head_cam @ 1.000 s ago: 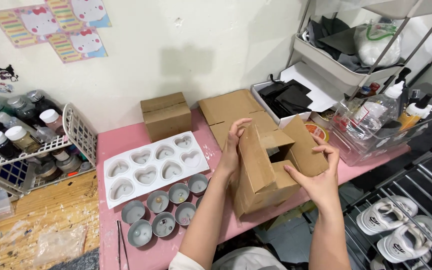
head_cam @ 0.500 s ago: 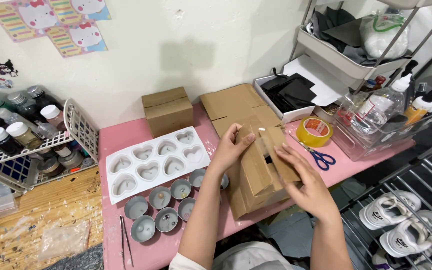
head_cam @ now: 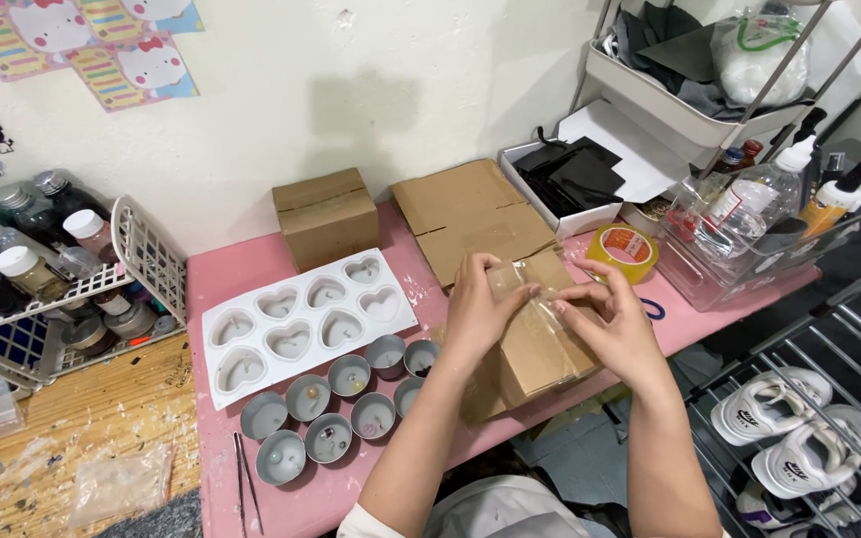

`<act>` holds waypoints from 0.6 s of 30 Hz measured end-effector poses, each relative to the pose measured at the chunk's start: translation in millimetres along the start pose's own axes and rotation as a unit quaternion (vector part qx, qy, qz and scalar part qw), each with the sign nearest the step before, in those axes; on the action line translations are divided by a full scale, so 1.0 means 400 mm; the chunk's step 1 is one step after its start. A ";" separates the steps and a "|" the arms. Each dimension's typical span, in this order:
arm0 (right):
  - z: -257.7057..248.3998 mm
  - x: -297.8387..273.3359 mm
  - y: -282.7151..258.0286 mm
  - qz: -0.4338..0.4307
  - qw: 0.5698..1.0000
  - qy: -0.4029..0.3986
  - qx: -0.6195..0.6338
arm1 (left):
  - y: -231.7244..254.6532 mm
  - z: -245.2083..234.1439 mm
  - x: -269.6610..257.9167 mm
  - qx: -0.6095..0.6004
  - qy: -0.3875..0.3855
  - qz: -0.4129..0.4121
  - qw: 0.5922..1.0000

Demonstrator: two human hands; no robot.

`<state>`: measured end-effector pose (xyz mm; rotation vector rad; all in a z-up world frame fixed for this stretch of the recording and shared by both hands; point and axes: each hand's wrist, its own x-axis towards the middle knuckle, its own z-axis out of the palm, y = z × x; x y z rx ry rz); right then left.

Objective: Packing candle tins and silicone molds into shipping boxes.

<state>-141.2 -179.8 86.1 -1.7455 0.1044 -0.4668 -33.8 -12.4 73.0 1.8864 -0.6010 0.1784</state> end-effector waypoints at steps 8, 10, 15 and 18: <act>0.004 0.013 0.151 0.009 0.998 0.010 -0.053 | -0.129 0.104 0.012 0.051 -0.007 0.023 0.998; 0.002 0.025 0.154 0.014 0.999 0.020 -0.042 | -0.123 0.105 0.019 0.036 -0.011 0.014 0.999; 0.011 0.033 0.174 0.008 0.996 0.064 -0.060 | -0.129 0.120 0.000 0.085 -0.012 0.025 0.996; 0.021 0.021 0.149 0.001 0.990 0.085 -0.110 | -0.088 0.097 -0.010 0.144 -0.047 0.035 0.988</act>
